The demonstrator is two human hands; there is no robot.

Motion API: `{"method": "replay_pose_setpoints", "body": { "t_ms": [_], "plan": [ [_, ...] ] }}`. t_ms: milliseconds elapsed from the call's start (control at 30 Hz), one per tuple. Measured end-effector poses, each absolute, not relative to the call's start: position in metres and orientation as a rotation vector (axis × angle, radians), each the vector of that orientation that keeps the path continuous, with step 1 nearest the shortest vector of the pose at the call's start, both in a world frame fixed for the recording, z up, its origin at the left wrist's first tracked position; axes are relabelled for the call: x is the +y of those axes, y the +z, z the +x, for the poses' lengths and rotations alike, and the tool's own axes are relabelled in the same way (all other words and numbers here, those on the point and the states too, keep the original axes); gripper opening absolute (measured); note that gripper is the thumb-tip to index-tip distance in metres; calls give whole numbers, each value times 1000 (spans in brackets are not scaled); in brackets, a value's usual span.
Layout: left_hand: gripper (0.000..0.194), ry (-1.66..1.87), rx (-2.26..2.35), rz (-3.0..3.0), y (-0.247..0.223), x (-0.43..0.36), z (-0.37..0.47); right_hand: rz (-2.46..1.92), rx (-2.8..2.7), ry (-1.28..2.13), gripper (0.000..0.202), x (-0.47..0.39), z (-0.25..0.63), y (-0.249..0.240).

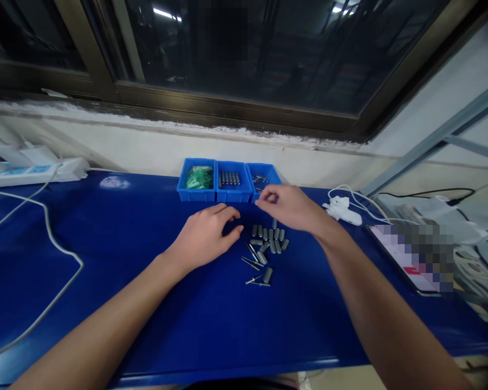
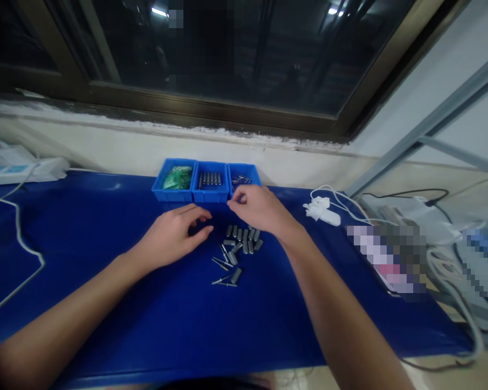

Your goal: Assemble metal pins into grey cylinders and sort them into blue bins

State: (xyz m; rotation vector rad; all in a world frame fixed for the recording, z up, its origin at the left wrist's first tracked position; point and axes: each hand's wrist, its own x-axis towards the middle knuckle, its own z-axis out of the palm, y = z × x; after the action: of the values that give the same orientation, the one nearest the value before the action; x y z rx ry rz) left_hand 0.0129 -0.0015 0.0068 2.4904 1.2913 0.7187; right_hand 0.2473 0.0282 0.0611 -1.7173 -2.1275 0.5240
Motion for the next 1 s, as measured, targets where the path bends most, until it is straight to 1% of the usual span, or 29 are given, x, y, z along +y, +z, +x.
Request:
{"method": "replay_pose_setpoints", "body": {
  "t_ms": [133, 200, 267, 367, 433, 533, 567, 633, 767, 900, 1000],
  "plan": [
    [25, 681, 1303, 2487, 5, 0, 13, -2102, -2188, 334, 29, 20, 269, 26],
    [25, 660, 1309, 2486, 4, 2, 13, -2126, -2226, 345, 30, 23, 275, 16],
    [26, 656, 1317, 2488, 2, 4, 12, -2081, -2222, 342, 25, 25, 278, 11],
    [27, 685, 1321, 2478, 0, 7, 11, -1884, -2126, 386, 15, 25, 277, 10],
    [34, 744, 1290, 2463, -1, 8, 10, -1630, -2034, 547, 12, 22, 272, 11],
    [50, 880, 1198, 2472, 0, 8, 10, -1290, -1902, 828, 17, 16, 258, 11],
    [52, 921, 1167, 2487, 1, 7, 10, -1223, -1879, 893, 20, 13, 253, 11],
    [49, 981, 1123, 2517, 3, 6, 10, -1148, -1856, 979, 24, 8, 243, 12],
    [33, 999, 1051, 2551, 5, 5, 11, -1103, -1831, 1034, 28, 3, 231, 12],
    [32, 1010, 1009, 2556, 5, 5, 12, -1095, -1822, 1050, 28, 2, 229, 11],
    [27, 1034, 994, 2558, 5, 3, 14, -1101, -1812, 1055, 27, 2, 228, 11]
  ]
}}
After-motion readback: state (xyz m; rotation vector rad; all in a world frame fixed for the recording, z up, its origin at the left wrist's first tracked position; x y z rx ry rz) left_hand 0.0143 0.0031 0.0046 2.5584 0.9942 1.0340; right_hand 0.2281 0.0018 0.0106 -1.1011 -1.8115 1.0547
